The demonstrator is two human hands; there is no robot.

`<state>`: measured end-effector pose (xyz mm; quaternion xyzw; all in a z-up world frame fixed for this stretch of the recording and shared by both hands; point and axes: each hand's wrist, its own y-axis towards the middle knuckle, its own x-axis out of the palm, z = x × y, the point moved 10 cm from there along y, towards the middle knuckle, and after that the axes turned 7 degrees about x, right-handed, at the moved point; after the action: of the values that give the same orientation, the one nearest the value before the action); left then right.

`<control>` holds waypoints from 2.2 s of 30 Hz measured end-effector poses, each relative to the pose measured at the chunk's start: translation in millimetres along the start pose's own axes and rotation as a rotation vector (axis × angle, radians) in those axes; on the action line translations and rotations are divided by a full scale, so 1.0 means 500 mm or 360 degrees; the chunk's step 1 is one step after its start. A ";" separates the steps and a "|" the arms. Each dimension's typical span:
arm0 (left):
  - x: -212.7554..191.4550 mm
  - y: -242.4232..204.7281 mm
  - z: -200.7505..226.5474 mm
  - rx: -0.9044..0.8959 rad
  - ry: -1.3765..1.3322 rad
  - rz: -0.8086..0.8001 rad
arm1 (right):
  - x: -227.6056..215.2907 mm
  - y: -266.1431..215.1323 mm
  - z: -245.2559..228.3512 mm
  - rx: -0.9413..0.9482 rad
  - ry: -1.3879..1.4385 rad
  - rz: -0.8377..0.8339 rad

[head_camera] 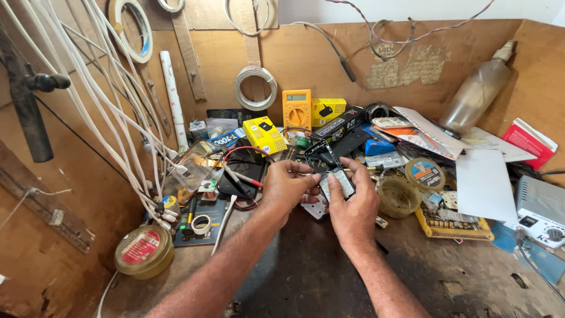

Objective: The person assembles a small electronic device by attaching a circuit board to a black plastic housing. They align the components, press them together, and adjust the fit by hand on a cluttered workbench.

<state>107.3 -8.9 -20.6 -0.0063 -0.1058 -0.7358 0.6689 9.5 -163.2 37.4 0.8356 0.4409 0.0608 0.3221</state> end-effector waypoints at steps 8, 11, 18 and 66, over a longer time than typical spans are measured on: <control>0.003 0.004 0.018 -0.0058 -0.0364 -0.0057 | 0.029 0.005 0.020 0.0232 0.0274 -0.0217; -0.010 0.008 0.007 -0.0040 -0.0340 0.0057 | 0.040 0.000 0.034 0.0439 0.0393 -0.0287; -0.014 0.004 0.002 0.0174 -0.0479 0.0095 | 0.024 -0.008 0.037 0.0587 0.0185 -0.0173; -0.128 -0.073 0.094 0.0217 0.1226 0.0540 | 0.013 -0.006 -0.045 -0.0136 -0.0399 -0.0089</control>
<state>71.7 64.6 10.2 0.2960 0.1061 -0.5551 0.7700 2.8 -145.9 52.1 0.8095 0.4172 -0.0345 0.4117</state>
